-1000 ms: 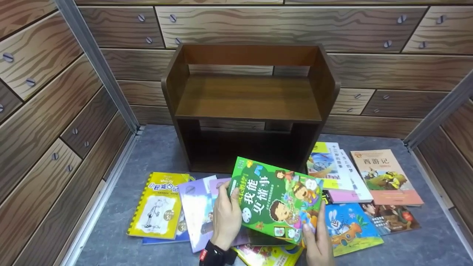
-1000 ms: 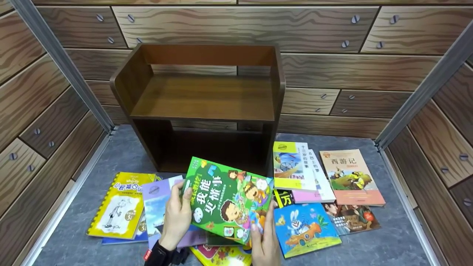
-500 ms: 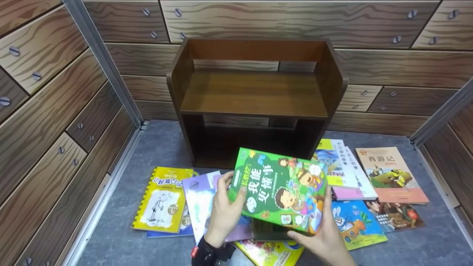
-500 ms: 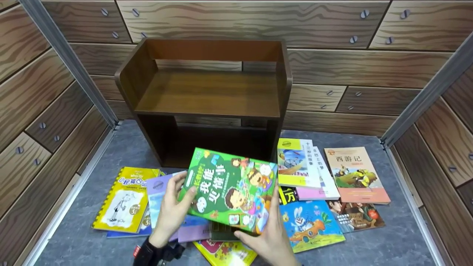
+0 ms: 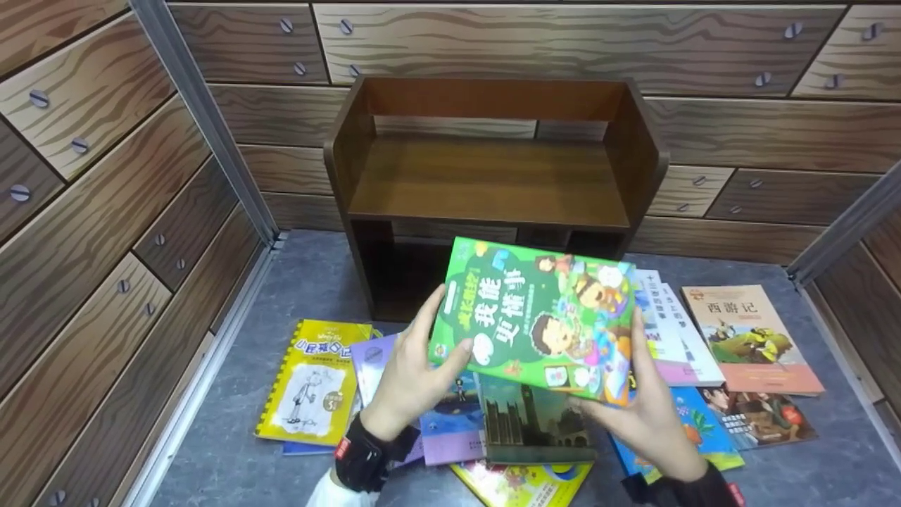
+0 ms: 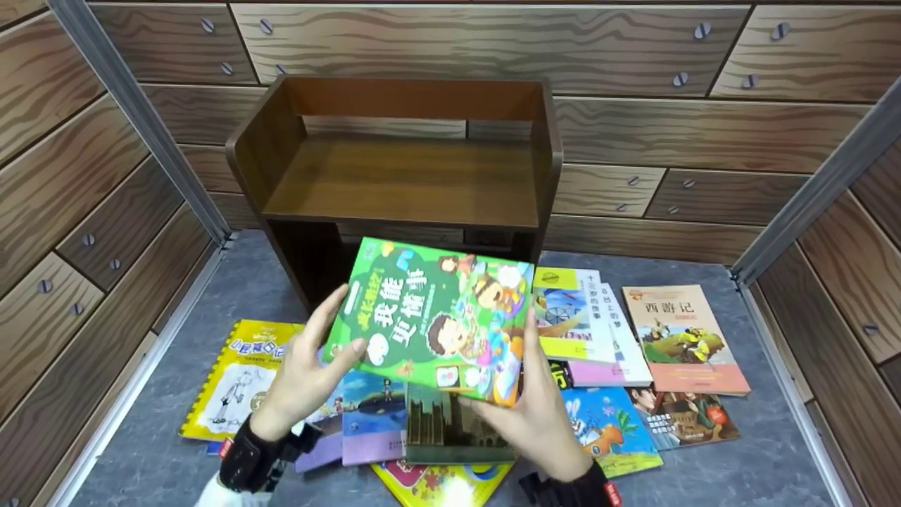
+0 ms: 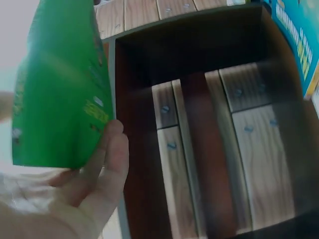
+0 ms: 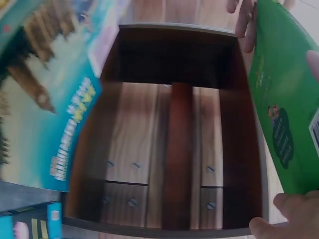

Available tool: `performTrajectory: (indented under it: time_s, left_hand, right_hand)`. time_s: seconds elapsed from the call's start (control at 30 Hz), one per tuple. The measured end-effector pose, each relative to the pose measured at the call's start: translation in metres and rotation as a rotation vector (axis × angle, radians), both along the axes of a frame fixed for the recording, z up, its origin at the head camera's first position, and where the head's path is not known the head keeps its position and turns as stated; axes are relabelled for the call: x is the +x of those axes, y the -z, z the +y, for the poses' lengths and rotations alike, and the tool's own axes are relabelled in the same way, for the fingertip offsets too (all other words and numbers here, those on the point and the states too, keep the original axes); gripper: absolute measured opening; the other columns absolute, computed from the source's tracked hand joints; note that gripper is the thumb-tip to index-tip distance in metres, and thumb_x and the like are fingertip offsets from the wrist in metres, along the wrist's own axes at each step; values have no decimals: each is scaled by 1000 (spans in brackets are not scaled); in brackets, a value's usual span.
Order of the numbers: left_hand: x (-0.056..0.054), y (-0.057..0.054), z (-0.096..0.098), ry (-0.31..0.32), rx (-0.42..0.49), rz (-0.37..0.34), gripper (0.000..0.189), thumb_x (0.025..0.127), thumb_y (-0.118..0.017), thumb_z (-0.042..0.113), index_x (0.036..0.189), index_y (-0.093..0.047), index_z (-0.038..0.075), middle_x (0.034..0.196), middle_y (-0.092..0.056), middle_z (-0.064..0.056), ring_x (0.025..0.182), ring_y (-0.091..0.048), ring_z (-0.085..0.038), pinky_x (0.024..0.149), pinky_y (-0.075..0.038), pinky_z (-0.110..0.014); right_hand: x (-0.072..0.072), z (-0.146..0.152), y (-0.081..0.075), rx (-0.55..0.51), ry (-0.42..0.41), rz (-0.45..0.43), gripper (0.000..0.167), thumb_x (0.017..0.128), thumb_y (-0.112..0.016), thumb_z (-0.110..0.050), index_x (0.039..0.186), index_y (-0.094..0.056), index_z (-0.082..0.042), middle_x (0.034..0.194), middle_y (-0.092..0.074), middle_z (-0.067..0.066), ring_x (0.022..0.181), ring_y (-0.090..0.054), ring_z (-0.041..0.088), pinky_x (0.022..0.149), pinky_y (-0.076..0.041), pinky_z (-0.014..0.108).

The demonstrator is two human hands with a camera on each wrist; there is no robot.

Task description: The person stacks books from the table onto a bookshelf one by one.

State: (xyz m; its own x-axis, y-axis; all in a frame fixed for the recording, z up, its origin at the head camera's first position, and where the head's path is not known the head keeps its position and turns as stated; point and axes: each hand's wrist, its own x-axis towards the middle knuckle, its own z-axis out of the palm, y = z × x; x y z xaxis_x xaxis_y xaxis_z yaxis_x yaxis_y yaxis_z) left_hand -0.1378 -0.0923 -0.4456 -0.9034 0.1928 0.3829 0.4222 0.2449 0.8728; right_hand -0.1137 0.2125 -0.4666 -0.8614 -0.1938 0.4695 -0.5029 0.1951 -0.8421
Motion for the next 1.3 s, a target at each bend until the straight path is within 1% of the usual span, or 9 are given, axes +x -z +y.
performTrajectory:
  time_s: [0.17, 0.33, 0.4, 0.5, 0.57, 0.63, 0.8, 1.1, 1.3]
  left_hand:
    - [-13, -13, -7, 66, -74, 132, 99, 95, -78, 31, 167, -15, 6, 164, -38, -12, 114, -68, -13, 96, -58, -31]
    - [-29, -25, -13, 42, -222, 209, 117, 83, -88, 40, 166, -14, 4, 150, -54, -12, 119, -62, -17, 101, -55, -34]
    - [-35, -30, -14, 3, -299, 239, 120, 81, -88, 46, 165, -16, 1, 143, -60, -12, 125, -59, -20, 108, -50, -38]
    - [-45, -34, -16, -44, -388, 274, 117, 82, -85, 52, 164, -20, -2, 146, -60, -12, 132, -56, -25, 113, -45, -42]
    - [-50, -36, -17, -72, -437, 286, 113, 85, -81, 54, 163, -23, -3, 150, -57, -14, 134, -56, -27, 115, -43, -44]
    - [-53, -37, -18, -94, -468, 291, 109, 87, -79, 55, 162, -25, -3, 152, -55, -16, 135, -56, -30, 116, -42, -46]
    - [-61, -45, -21, -161, -503, 269, 102, 88, -76, 59, 161, -34, 2, 157, -49, -17, 136, -56, -34, 111, -47, -49]
    - [-74, -53, -25, -284, -572, 278, 88, 87, -73, 66, 152, -53, 9, 147, -60, -12, 127, -61, -31, 98, -53, -47]
    - [-81, -53, -23, -383, -603, 340, 85, 85, -71, 70, 143, -61, 9, 133, -64, -9, 112, -59, -28, 84, -51, -41]
  right_hand:
    - [-16, 5, -20, 78, 48, 19, 138, 67, -88, 16, 167, 1, -18, 160, -31, 23, 124, -58, 5, 88, -59, 28]
    - [-35, 9, -38, 135, 50, -26, 135, 71, -89, 9, 167, 3, -16, 164, -29, 24, 114, -65, 9, 85, -60, 28]
    - [-44, 11, -45, 202, 64, -50, 132, 75, -90, 1, 167, 4, -17, 168, -22, 22, 125, -61, 16, 95, -57, 32]
    - [-55, 15, -53, 332, 94, -61, 125, 83, -89, -16, 167, 4, -15, 172, -10, 20, 149, -36, 34, 120, -34, 52]
    - [-62, 16, -57, 423, 121, -43, 121, 86, -87, -26, 168, 1, -12, 173, -3, 19, 157, -13, 42, 125, -13, 62]
    - [-68, 15, -59, 501, 143, -10, 117, 88, -85, -33, 167, -4, -6, 173, -1, 21, 158, -1, 46, 125, -2, 66]
    - [-82, 10, -65, 594, 159, 64, 104, 90, -81, -41, 166, -19, -6, 172, -13, 22, 159, -2, 41, 125, -2, 65]
    - [-97, -1, -66, 578, 233, 230, 86, 87, -83, -38, 156, -45, -4, 161, -38, 26, 156, -17, 47, 126, -10, 65]
    - [-106, -4, -74, 618, 239, 208, 81, 91, -80, -38, 156, -46, -6, 161, -36, 26, 155, -19, 46, 118, -21, 75]
